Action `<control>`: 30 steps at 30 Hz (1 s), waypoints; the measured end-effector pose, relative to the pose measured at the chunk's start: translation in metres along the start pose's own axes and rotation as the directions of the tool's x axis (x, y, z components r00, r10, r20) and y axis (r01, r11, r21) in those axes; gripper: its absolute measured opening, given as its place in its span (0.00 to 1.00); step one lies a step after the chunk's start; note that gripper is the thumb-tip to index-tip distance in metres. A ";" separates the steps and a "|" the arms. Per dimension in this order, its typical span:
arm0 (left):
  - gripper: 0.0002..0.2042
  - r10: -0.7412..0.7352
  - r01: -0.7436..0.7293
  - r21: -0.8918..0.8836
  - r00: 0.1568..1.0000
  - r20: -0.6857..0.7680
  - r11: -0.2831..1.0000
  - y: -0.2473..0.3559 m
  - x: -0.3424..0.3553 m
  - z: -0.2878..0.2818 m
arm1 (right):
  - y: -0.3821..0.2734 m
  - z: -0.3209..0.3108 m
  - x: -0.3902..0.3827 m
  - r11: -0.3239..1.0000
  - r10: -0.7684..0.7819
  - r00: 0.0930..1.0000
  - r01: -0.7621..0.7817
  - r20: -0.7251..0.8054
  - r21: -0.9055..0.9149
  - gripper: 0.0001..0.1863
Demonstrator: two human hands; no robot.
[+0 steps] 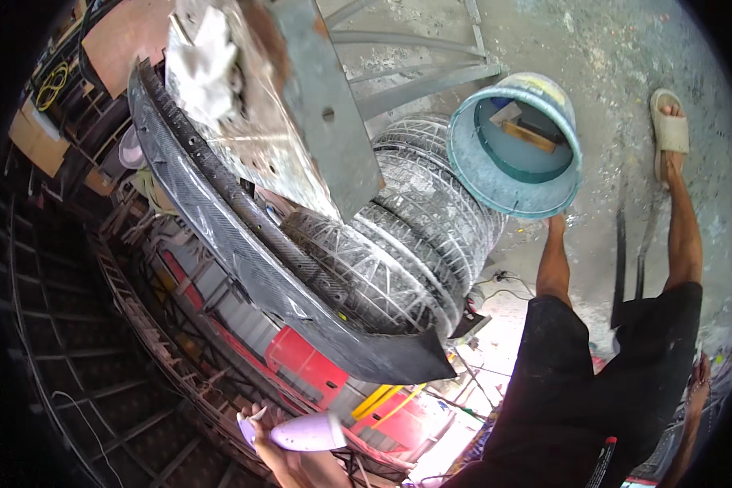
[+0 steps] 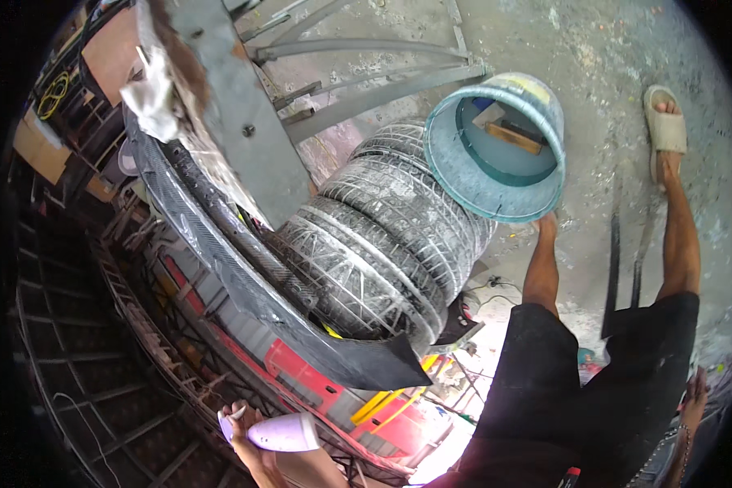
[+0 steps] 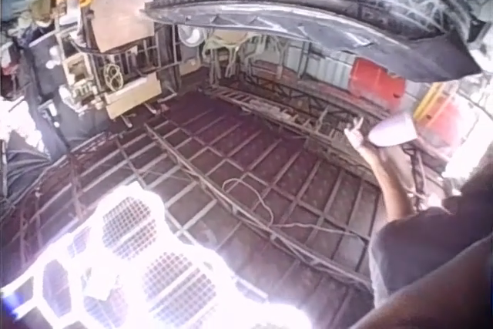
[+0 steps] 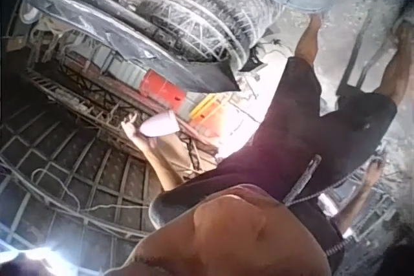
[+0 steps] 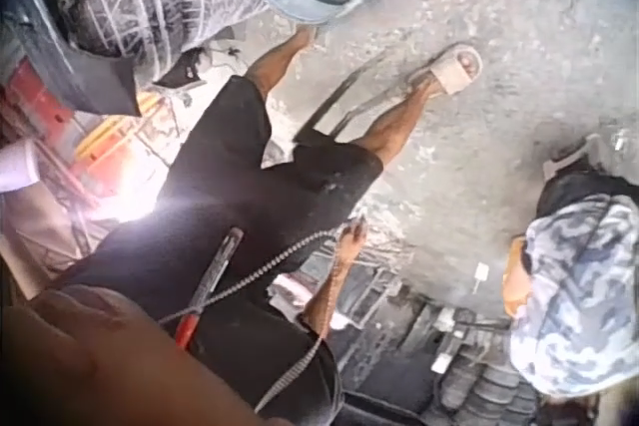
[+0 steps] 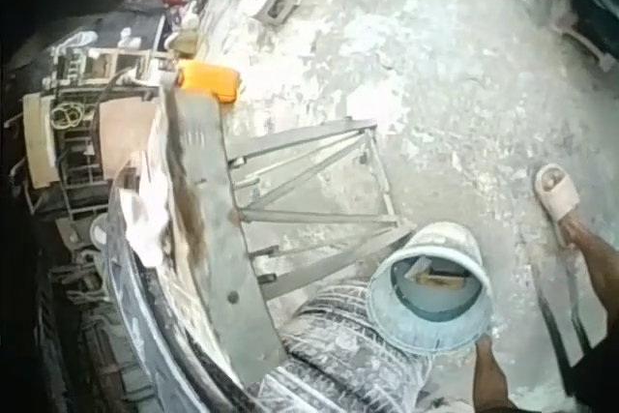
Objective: The recorder prepares a carbon fiber or painted car fender by spraying it and attaching small components or brackets using tools.
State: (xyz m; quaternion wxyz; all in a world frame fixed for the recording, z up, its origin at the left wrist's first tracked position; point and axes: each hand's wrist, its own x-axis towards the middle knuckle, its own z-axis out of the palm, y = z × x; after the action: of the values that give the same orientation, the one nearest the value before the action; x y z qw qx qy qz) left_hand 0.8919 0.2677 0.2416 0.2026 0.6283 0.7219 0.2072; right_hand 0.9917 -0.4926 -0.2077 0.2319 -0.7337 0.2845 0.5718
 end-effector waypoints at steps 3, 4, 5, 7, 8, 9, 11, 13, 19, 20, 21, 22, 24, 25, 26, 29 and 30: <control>0.28 0.025 -0.014 -0.092 0.992 0.123 0.996 0.008 -0.057 0.086 | 0.032 -0.054 0.028 0.988 -0.019 0.994 0.002 0.111 0.153 0.25; 0.26 0.037 -0.027 -0.096 0.994 0.103 0.995 0.004 -0.072 0.118 | 0.026 -0.071 0.029 0.990 -0.006 0.997 -0.005 0.073 0.143 0.27; 0.24 0.041 -0.032 -0.105 0.995 0.088 0.994 -0.006 -0.086 0.150 | 0.022 -0.093 0.027 0.992 -0.020 0.997 0.011 0.071 0.126 0.27; 0.22 -0.060 0.072 -0.118 0.993 0.105 0.990 -0.036 -0.105 0.203 | 0.011 -0.133 0.031 0.998 0.027 1.000 -0.027 -0.009 0.055 0.28; 0.20 -0.078 0.086 -0.130 0.995 0.069 0.988 -0.058 -0.105 0.225 | 0.002 -0.147 0.034 0.999 0.007 1.000 -0.006 -0.009 0.039 0.28; 0.18 -0.098 0.102 -0.140 0.995 0.034 0.985 -0.081 -0.103 0.244 | -0.007 -0.159 0.032 0.996 -0.066 0.997 0.068 -0.030 0.064 0.27; 0.14 -0.075 0.071 -0.051 0.995 -0.065 0.996 -0.121 -0.098 0.272 | -0.034 -0.178 0.021 0.971 -0.208 0.974 0.217 -0.085 0.106 0.26; 0.11 0.042 -0.042 0.007 0.993 -0.114 0.999 -0.125 -0.101 0.293 | -0.053 -0.202 0.011 0.947 -0.294 0.948 0.307 -0.122 0.099 0.25; 0.13 0.116 -0.102 0.066 0.959 -0.259 0.993 -0.117 -0.073 0.309 | -0.173 -0.206 -0.040 0.983 -0.177 0.979 0.170 -0.100 -0.073 0.18; 0.13 0.186 -0.175 0.067 0.945 -0.269 0.982 -0.121 -0.070 0.313 | -0.178 -0.200 -0.040 0.977 -0.212 0.969 0.207 -0.125 -0.056 0.16; 0.13 0.170 -0.161 0.057 0.943 -0.286 0.985 -0.117 -0.071 0.317 | -0.190 -0.200 -0.039 0.972 -0.231 0.965 0.224 -0.125 -0.073 0.16; 0.12 0.117 -0.115 0.021 0.952 -0.282 0.993 -0.109 -0.073 0.319 | -0.204 -0.199 -0.038 0.975 -0.192 0.978 0.181 -0.078 -0.127 0.17; 0.09 0.023 -0.012 0.044 0.961 -0.275 0.999 -0.097 -0.072 0.320 | -0.222 -0.195 -0.029 0.933 -0.287 0.957 0.270 -0.042 -0.237 0.17; 0.09 0.015 -0.007 0.029 0.955 -0.296 1.000 -0.091 -0.068 0.322 | -0.233 -0.195 -0.024 0.924 -0.311 0.950 0.293 -0.036 -0.246 0.17; 0.08 -0.016 0.022 0.023 0.967 -0.256 0.999 -0.083 -0.064 0.324 | -0.245 -0.197 -0.019 0.923 -0.299 0.954 0.290 0.003 -0.253 0.17; 0.08 0.056 -0.052 0.023 0.968 -0.244 0.998 -0.063 -0.050 0.333 | -0.294 -0.193 -0.020 0.921 -0.278 0.961 0.271 0.015 -0.281 0.15; 0.08 0.086 -0.084 0.018 0.966 -0.244 0.996 -0.058 -0.043 0.336 | -0.300 -0.201 -0.018 0.923 -0.279 0.960 0.272 0.016 -0.273 0.15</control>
State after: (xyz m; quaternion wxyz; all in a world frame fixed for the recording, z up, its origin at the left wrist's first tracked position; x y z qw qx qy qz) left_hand 1.0357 0.2334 -0.0691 0.1006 0.6293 0.7145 0.2886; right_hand 1.3358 -0.4044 -0.1379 0.2035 -0.7978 0.0999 0.5587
